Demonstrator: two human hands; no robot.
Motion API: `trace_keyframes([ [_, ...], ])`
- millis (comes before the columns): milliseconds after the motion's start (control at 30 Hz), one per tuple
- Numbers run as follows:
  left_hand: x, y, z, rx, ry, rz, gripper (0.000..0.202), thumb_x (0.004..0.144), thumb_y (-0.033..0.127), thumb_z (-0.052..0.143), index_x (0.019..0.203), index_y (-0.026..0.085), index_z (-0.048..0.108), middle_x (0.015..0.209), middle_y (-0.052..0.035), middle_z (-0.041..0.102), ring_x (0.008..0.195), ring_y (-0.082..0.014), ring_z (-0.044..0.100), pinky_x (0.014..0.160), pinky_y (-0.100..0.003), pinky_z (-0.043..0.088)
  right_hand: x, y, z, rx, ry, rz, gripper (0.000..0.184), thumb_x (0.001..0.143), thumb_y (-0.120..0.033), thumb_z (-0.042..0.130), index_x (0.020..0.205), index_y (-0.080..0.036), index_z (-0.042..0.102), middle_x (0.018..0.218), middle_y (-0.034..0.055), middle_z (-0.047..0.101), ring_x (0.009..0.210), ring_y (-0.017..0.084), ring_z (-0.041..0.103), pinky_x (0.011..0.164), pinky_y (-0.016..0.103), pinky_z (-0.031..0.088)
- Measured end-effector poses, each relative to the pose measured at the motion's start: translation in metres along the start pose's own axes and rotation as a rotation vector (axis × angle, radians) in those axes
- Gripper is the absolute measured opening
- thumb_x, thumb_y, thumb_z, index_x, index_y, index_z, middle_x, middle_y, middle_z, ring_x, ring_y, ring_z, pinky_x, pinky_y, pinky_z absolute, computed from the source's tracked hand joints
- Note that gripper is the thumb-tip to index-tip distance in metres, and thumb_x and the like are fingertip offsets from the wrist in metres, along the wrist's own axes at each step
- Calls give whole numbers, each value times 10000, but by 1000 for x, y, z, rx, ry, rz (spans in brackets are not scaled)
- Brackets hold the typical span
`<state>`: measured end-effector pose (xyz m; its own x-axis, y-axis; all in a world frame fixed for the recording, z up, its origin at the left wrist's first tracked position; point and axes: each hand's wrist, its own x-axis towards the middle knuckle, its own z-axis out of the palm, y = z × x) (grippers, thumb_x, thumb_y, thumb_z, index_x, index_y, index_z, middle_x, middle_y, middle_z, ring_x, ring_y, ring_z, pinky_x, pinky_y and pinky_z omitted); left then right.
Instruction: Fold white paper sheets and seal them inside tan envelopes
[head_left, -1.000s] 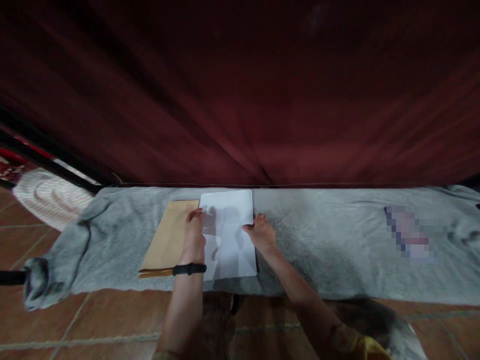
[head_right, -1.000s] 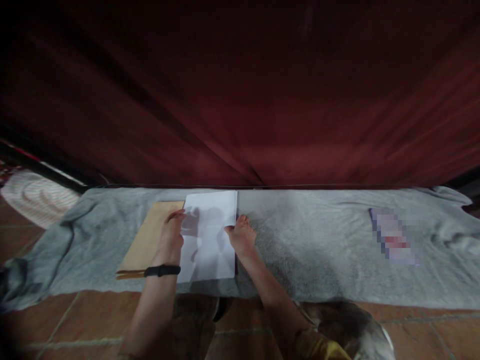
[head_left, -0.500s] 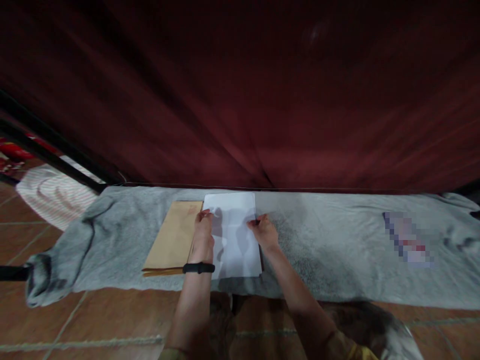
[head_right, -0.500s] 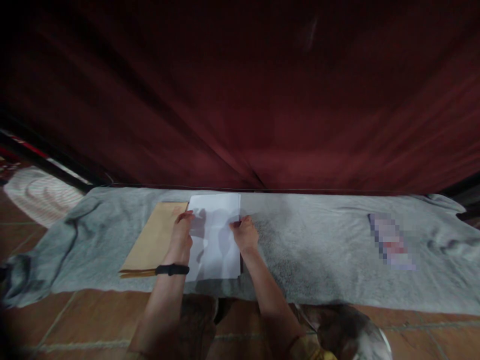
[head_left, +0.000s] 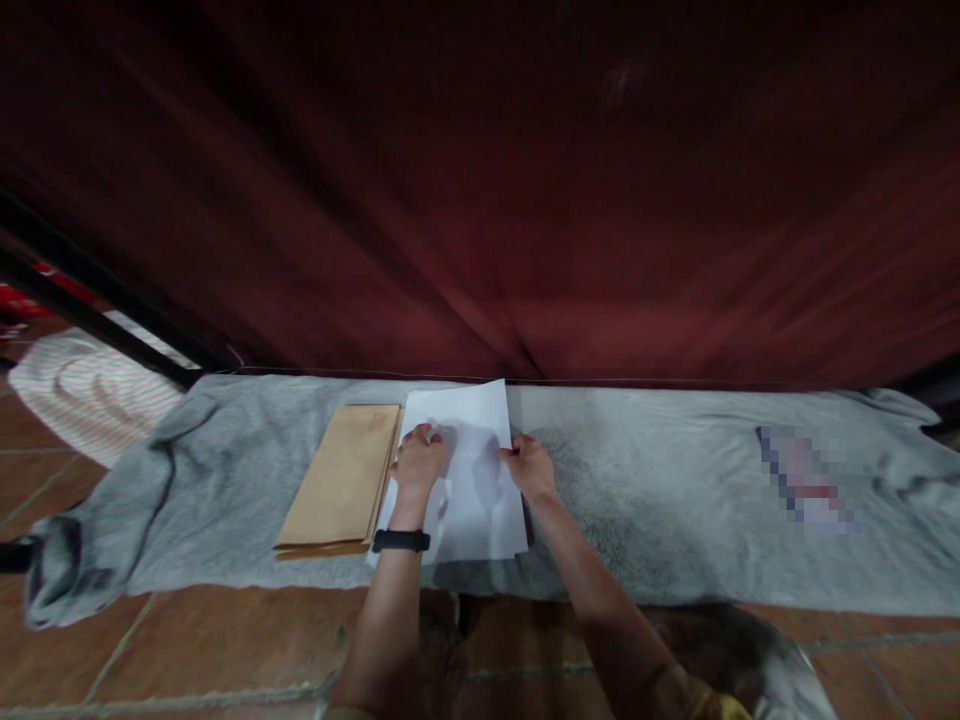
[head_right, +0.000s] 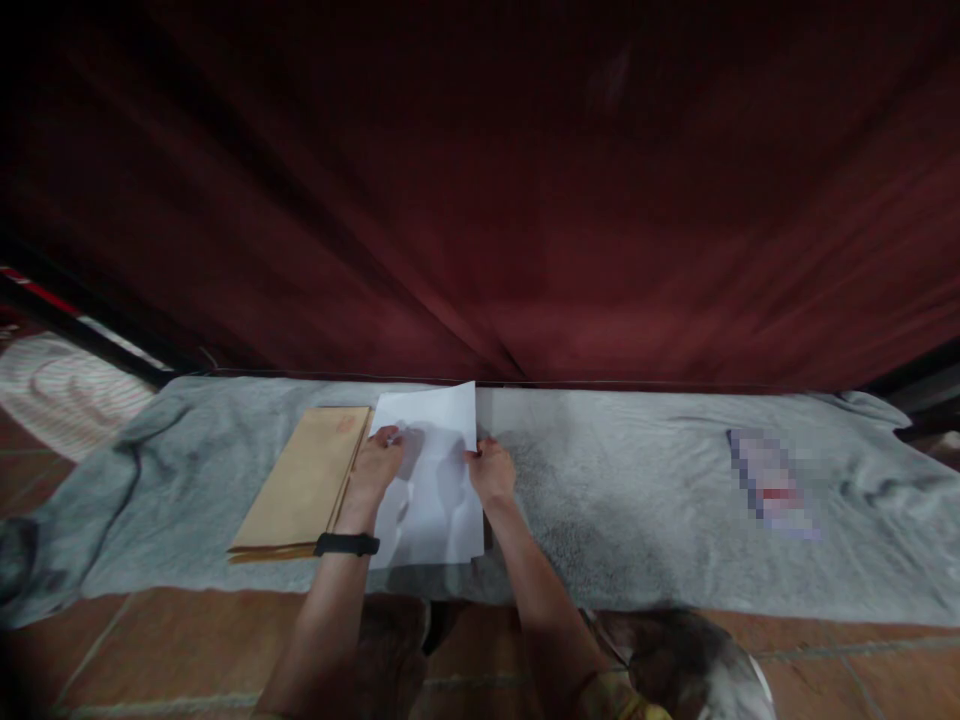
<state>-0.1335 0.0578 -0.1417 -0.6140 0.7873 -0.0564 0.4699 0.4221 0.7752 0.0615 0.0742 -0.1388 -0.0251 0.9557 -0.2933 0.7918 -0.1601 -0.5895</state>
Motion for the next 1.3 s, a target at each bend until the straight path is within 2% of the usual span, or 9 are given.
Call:
trace_keyframes([
  [133,-7,7,-1,62,23,-26,215,785,225,631,995,220,679,1105,-163,704,1160,-362,636,962,-478,441,-2,8,-1,-47,59,-54,219,949,-295,548,966,-197,743,988,121,773,981,263,729,792,295,503],
  [267,-10,15,-2,68,21,-14,268,793,206,620,1052,200,687,1185,-179,681,1197,-373,617,1028,-508,404,-3,19,-1,37,78,-69,226,938,-275,527,954,-213,744,977,89,772,959,241,723,795,281,502],
  [433,-6,23,3,-19,-33,28,275,819,194,592,1073,201,697,1227,-142,680,1151,-288,644,1022,-405,447,1,41,-9,297,39,-78,177,866,-271,528,786,-230,681,802,21,730,822,213,683,722,265,495],
  [567,-5,26,11,-101,-39,49,316,823,247,607,1130,208,675,1188,-105,686,1135,-248,636,1002,-365,470,-3,72,-34,611,-84,-67,169,819,-321,532,813,-202,652,745,-1,678,711,181,624,630,253,471],
  [667,-9,28,22,-237,-35,28,360,780,312,669,1126,210,678,1080,-85,696,1060,-247,641,967,-381,487,-8,100,-61,706,-103,-18,161,768,-345,589,782,-190,633,690,-11,638,667,163,582,575,228,431],
  [800,-22,39,44,-375,-152,19,419,725,363,735,1113,212,683,986,-53,692,956,-216,654,900,-351,500,-8,132,-87,898,-45,79,214,736,-364,659,863,-192,659,808,30,695,737,178,624,605,229,464],
  [1000,-52,66,76,-430,-317,-75,524,707,382,758,1184,197,646,1103,-74,665,889,-168,641,807,-294,489,3,151,-103,1070,-26,180,201,704,-279,710,877,-199,646,785,4,690,658,145,614,567,211,459],
  [1100,-62,77,88,-514,-398,-125,581,664,366,797,1193,192,630,1036,-53,666,847,-157,637,759,-281,496,4,161,-113,1131,-24,229,227,676,-267,747,865,-198,640,715,-15,665,590,131,588,521,210,434],
  [1300,-67,89,106,-678,-415,-311,511,616,259,815,1094,174,654,836,1,680,659,-113,620,601,-220,467,5,187,-129,1228,-3,173,252,628,-252,783,838,-216,647,693,-19,672,599,146,593,526,231,439],
])
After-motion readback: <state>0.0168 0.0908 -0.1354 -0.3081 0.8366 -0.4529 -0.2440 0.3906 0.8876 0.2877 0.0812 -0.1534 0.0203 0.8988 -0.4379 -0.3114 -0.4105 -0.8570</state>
